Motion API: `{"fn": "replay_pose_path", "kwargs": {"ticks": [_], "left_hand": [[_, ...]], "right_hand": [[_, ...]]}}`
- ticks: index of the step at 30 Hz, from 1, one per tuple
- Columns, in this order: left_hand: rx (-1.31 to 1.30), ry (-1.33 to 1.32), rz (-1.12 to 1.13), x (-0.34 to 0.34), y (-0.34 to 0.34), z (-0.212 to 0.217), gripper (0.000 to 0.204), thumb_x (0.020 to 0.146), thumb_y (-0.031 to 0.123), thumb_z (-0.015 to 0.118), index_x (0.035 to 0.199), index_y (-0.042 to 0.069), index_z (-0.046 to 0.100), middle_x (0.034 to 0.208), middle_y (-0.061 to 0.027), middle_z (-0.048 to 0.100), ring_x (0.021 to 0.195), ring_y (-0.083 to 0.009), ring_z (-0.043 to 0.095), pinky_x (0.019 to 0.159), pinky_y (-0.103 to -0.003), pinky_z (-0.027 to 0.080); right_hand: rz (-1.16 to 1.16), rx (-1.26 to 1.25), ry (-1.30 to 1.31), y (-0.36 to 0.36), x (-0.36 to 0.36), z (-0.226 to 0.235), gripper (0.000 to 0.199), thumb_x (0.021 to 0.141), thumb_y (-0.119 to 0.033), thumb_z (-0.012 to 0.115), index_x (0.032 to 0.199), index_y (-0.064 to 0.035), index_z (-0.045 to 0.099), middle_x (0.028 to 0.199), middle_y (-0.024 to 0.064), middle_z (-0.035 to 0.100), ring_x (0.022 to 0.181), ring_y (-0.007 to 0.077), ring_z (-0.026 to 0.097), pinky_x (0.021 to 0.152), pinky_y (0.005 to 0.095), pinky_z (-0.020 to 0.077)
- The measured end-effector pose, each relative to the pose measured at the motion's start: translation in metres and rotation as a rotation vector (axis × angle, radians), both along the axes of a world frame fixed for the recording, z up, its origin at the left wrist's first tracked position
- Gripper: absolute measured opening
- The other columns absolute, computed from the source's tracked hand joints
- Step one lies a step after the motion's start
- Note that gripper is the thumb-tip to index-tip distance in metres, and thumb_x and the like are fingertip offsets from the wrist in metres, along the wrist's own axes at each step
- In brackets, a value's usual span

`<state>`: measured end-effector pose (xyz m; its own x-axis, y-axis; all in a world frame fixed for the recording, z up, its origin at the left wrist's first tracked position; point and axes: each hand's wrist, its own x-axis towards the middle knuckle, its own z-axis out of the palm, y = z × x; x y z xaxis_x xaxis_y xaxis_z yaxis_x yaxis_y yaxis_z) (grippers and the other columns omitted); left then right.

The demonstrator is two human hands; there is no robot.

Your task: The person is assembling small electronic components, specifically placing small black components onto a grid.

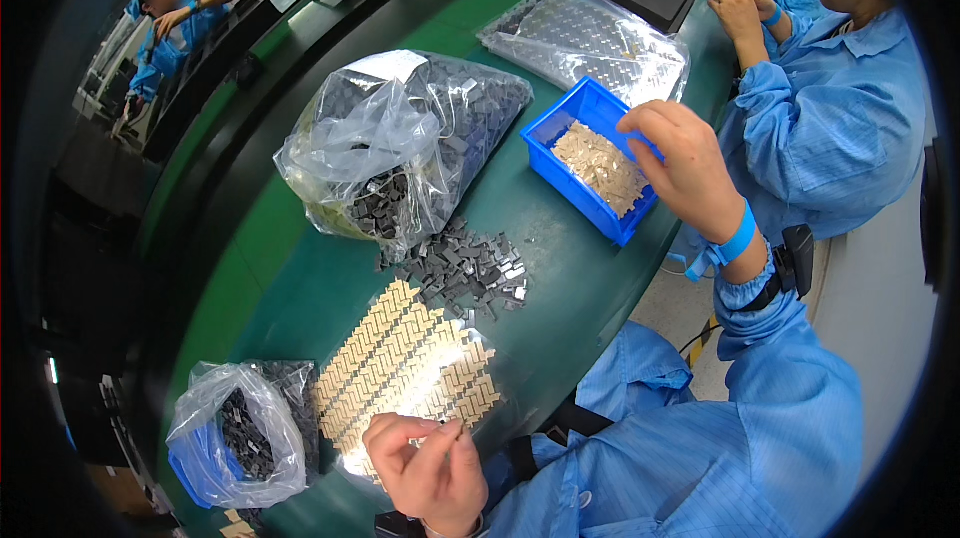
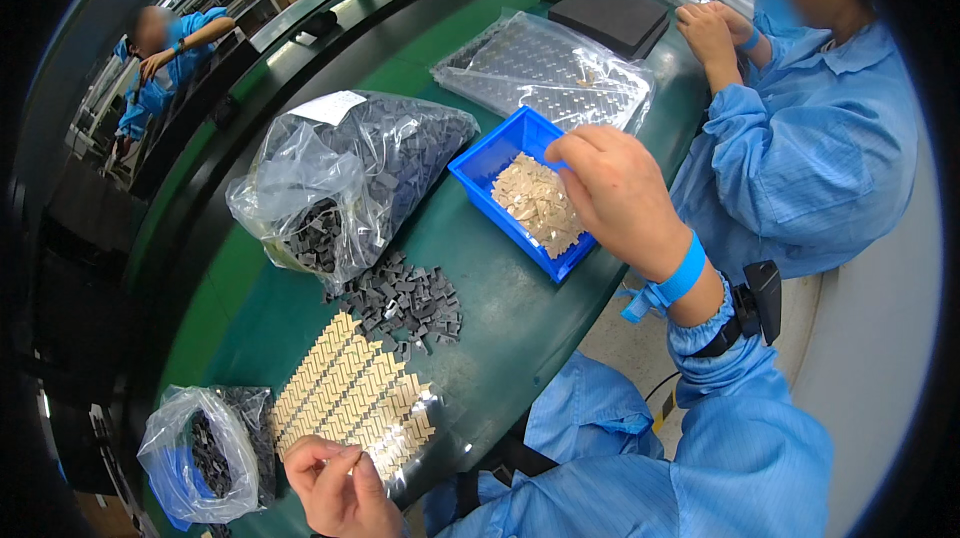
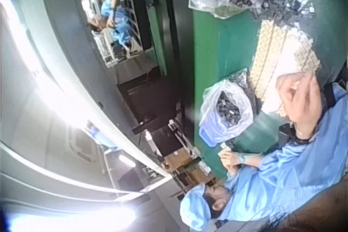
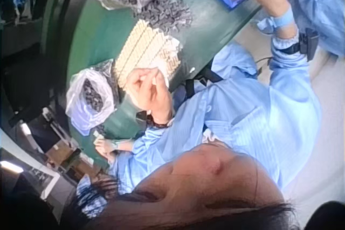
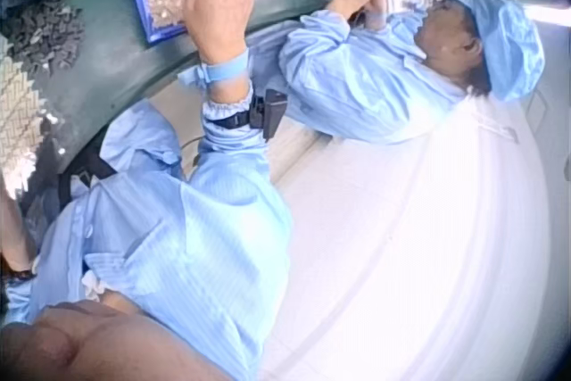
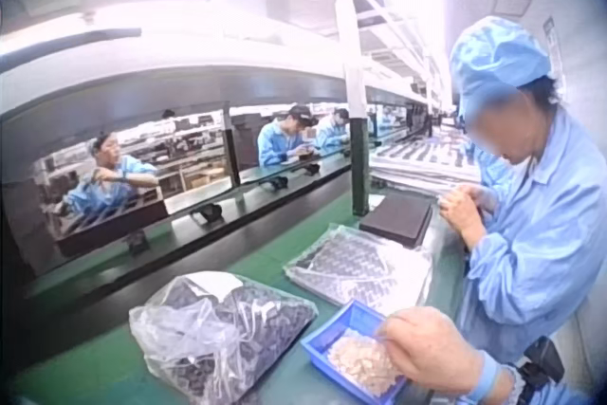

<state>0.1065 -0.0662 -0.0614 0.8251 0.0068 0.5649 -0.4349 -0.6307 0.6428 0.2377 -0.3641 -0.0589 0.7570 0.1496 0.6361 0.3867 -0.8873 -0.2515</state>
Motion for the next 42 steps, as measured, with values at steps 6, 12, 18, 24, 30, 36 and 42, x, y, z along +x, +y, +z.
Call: {"fn": "replay_pose_path", "kwargs": {"ticks": [6, 12, 18, 24, 30, 36, 42], "left_hand": [[0.412, -0.266, -0.047, 0.001, -0.008, -0.014, 0.024, 0.066, 0.011, 0.068, 0.088, 0.02, 0.065, 0.076, 0.0051, 0.048, 0.071, -0.0121, 0.047, 0.087, -0.039, 0.031], [0.559, -0.352, -0.086, -0.006, -0.009, -0.013, 0.016, 0.069, 0.016, 0.065, 0.084, 0.021, 0.067, 0.079, 0.0056, 0.048, 0.078, -0.0111, 0.046, 0.089, -0.04, 0.03], [0.612, -0.366, -0.105, -0.006, -0.009, -0.012, 0.015, 0.069, 0.017, 0.062, 0.082, 0.021, 0.068, 0.078, 0.0056, 0.047, 0.078, -0.0108, 0.045, 0.089, -0.04, 0.03], [0.647, -0.319, -0.116, -0.003, -0.013, -0.012, 0.015, 0.069, 0.017, 0.064, 0.084, 0.019, 0.067, 0.077, 0.0045, 0.048, 0.077, -0.0115, 0.046, 0.089, -0.041, 0.03], [0.693, -0.133, -0.015, 0.026, -0.031, -0.005, 0.029, 0.07, 0.019, 0.072, 0.092, 0.006, 0.06, 0.088, -0.0054, 0.052, 0.083, -0.0227, 0.051, 0.084, -0.044, 0.035], [0.571, 0.096, -0.017, 0.058, -0.031, -0.02, 0.035, 0.06, 0.019, 0.077, 0.088, 0.006, 0.062, 0.086, -0.0062, 0.056, 0.081, -0.0231, 0.052, 0.075, -0.036, 0.034], [0.607, 0.167, 0.029, 0.074, -0.051, -0.042, 0.022, 0.061, 0.019, 0.075, 0.076, 0.008, 0.063, 0.079, -0.0038, 0.056, 0.079, -0.0208, 0.052, 0.072, -0.035, 0.035]], "right_hand": [[0.587, 0.495, 0.467, 0.055, -0.036, 0.0, 0.006, 0.078, -0.01, 0.062, 0.079, -0.0039, 0.06, 0.082, 0.0071, 0.058, 0.082, 0.0236, 0.055, 0.074, 0.0329, 0.0434], [1.019, 0.811, 0.912, 0.089, -0.053, -0.023, 0.019, 0.085, -0.019, 0.058, 0.086, -0.0002, 0.059, 0.08, 0.007, 0.056, 0.074, 0.0177, 0.052, 0.067, 0.0306, 0.0417], [1.084, 0.881, 1.107, 0.092, -0.057, -0.022, 0.02, 0.086, -0.021, 0.058, 0.085, -0.0001, 0.059, 0.08, 0.004, 0.056, 0.071, 0.0125, 0.049, 0.064, 0.0275, 0.0411], [1.053, 0.922, 1.132, 0.089, -0.059, -0.018, 0.017, 0.084, -0.017, 0.059, 0.081, -0.0005, 0.057, 0.08, 0.0048, 0.055, 0.07, 0.013, 0.05, 0.065, 0.0268, 0.0422], [0.732, 0.621, 0.642, 0.082, -0.061, -0.019, 0.007, 0.08, -0.011, 0.057, 0.079, -0.0059, 0.053, 0.079, 0.0056, 0.051, 0.076, 0.0241, 0.052, 0.069, 0.0352, 0.0393], [0.577, 0.997, 0.541, 0.076, -0.048, -0.036, 0.01, 0.084, -0.009, 0.06, 0.083, 0.0002, 0.056, 0.084, 0.0066, 0.054, 0.073, 0.0113, 0.052, 0.065, 0.0235, 0.0426], [0.536, 1.051, 0.543, 0.077, -0.049, -0.044, 0.011, 0.082, -0.009, 0.062, 0.081, 0.0003, 0.057, 0.083, 0.0056, 0.055, 0.073, 0.0105, 0.051, 0.065, 0.0235, 0.0425]]}}
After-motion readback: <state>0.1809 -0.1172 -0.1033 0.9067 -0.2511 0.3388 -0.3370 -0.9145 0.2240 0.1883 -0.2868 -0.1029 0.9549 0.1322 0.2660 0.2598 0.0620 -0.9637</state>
